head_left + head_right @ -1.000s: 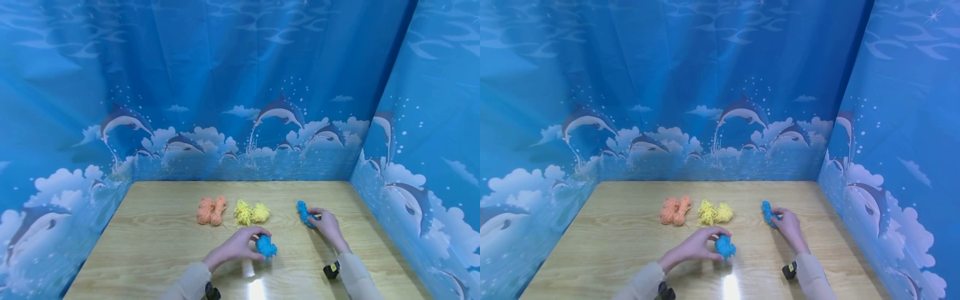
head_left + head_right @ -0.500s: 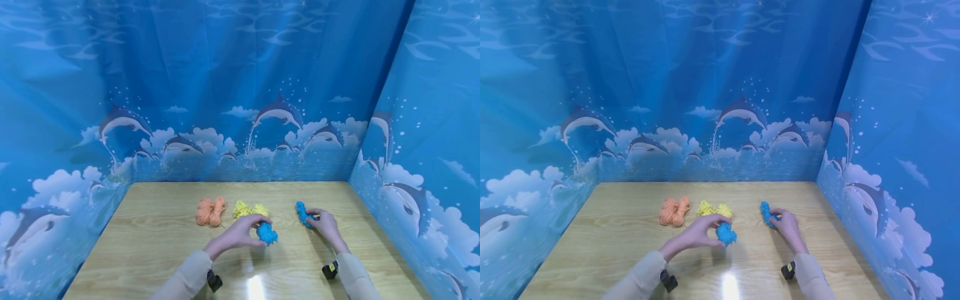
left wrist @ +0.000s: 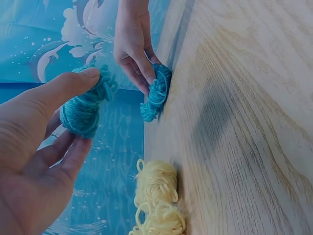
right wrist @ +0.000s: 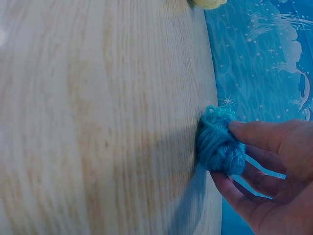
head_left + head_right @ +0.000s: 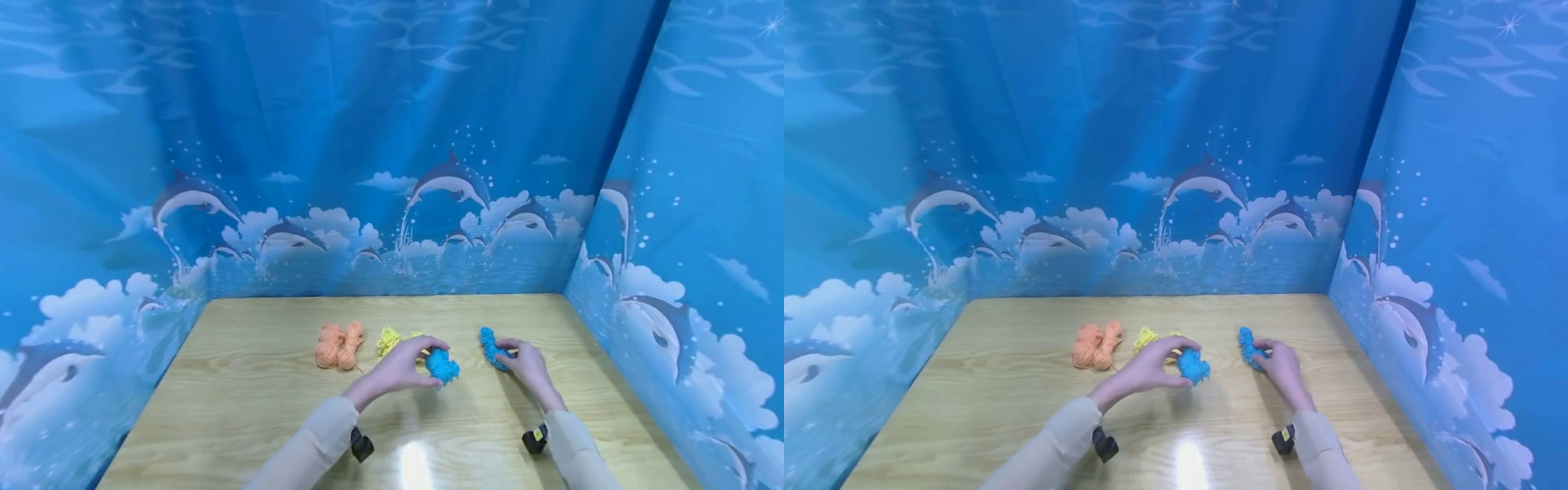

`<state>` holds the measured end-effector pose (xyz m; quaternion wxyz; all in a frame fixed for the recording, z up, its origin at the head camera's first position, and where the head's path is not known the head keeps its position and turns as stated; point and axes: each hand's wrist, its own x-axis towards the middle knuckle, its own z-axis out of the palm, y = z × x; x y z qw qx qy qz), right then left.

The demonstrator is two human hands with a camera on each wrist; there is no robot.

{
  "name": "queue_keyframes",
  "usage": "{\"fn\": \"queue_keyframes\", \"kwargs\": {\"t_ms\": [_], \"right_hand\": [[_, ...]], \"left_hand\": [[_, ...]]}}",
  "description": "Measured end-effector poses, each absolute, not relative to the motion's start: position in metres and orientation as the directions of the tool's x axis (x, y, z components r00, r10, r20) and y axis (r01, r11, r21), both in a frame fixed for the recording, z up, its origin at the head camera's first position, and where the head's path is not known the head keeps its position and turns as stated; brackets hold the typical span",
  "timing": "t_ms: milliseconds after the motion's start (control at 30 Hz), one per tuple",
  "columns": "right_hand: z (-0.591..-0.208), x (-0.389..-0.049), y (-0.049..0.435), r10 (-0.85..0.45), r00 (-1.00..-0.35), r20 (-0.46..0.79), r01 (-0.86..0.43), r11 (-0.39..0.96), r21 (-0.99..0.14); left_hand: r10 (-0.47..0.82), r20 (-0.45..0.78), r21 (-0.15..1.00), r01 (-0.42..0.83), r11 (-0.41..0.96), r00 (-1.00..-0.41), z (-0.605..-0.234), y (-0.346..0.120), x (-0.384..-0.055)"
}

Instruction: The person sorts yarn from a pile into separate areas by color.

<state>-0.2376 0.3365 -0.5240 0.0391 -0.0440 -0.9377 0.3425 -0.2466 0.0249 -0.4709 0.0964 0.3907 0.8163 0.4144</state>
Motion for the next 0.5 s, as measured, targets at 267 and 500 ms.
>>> {"fn": "queue_keyframes", "kwargs": {"t_ms": [267,500], "right_hand": [[-0.524,-0.241,0.338,0.128,-0.991,0.041,0.071,0.76,-0.646],[-0.524,-0.242,0.338,0.138,-0.99,0.018,0.093,0.754,-0.65]], "left_hand": [[0.703,0.199,0.727,0.584,0.361,-0.683,-0.477,0.043,-0.256],[0.694,0.21,0.729,0.584,0.358,-0.688,-0.479,0.058,-0.263]]}}
